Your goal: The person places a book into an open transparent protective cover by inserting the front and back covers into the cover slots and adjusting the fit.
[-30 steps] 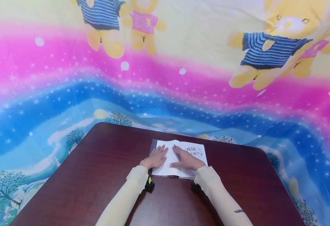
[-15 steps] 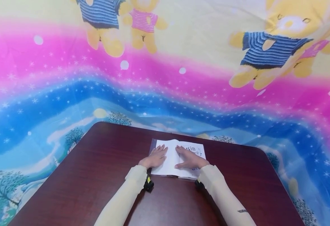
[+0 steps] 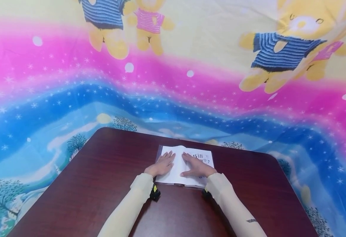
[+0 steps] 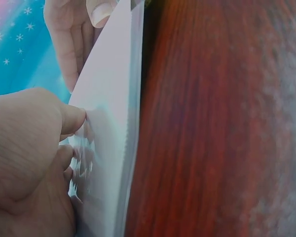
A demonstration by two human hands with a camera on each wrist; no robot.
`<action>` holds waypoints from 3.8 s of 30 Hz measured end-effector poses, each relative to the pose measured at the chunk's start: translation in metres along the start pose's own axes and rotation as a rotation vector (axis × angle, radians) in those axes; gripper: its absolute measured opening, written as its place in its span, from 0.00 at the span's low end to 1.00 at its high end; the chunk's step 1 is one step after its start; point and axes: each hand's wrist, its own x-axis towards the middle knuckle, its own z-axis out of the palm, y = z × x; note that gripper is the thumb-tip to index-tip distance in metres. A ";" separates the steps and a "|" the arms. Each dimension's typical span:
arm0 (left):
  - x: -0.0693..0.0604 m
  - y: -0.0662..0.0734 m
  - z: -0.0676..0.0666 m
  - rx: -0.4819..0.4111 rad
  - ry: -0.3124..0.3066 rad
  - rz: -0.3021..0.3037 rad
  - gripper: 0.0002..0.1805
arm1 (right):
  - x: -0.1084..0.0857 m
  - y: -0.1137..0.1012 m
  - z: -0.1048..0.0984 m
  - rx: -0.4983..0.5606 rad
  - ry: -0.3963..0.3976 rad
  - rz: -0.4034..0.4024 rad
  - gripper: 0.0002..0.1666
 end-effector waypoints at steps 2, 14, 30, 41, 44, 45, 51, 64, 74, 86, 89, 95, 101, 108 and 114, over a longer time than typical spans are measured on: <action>0.000 0.001 0.000 -0.013 0.005 -0.002 0.31 | 0.001 -0.002 0.000 0.004 -0.004 0.000 0.57; -0.003 0.005 -0.001 -0.040 0.016 -0.003 0.31 | 0.006 -0.011 0.001 -0.028 -0.017 0.025 0.58; -0.003 0.005 -0.001 -0.007 0.014 0.004 0.30 | 0.015 -0.017 0.000 -0.073 -0.064 0.065 0.59; -0.004 0.004 0.001 0.017 0.014 -0.003 0.32 | 0.018 -0.021 0.006 -0.096 -0.053 0.084 0.60; -0.003 0.004 0.000 0.029 0.003 -0.012 0.34 | 0.017 -0.020 0.006 -0.090 -0.056 0.067 0.60; -0.002 0.004 0.000 0.034 -0.003 -0.017 0.35 | 0.017 -0.019 0.006 -0.082 -0.055 0.062 0.60; 0.000 0.005 -0.003 0.021 -0.024 -0.029 0.35 | 0.011 -0.004 0.003 0.015 0.035 0.051 0.52; -0.002 0.006 -0.002 0.019 -0.017 -0.058 0.35 | -0.040 0.046 -0.022 0.200 0.374 0.472 0.36; 0.005 -0.005 0.009 -0.003 -0.015 -0.059 0.37 | -0.045 0.053 -0.017 0.298 0.321 0.589 0.26; -0.002 0.007 -0.002 0.024 -0.034 -0.062 0.35 | -0.043 0.050 -0.026 0.396 0.256 0.666 0.41; -0.002 0.006 -0.002 0.022 -0.039 -0.063 0.35 | -0.043 0.050 -0.026 0.446 0.253 0.670 0.40; -0.001 0.004 0.000 0.017 -0.050 -0.068 0.36 | -0.043 0.049 -0.026 0.493 0.248 0.687 0.43; 0.000 0.002 0.004 0.015 -0.030 -0.064 0.36 | -0.043 0.049 -0.027 0.482 0.265 0.682 0.40; -0.001 0.004 0.001 0.014 -0.033 -0.064 0.36 | -0.045 0.050 -0.026 0.545 0.265 0.651 0.37; 0.002 0.000 0.005 0.016 -0.030 -0.067 0.36 | -0.045 0.051 -0.026 0.544 0.276 0.611 0.20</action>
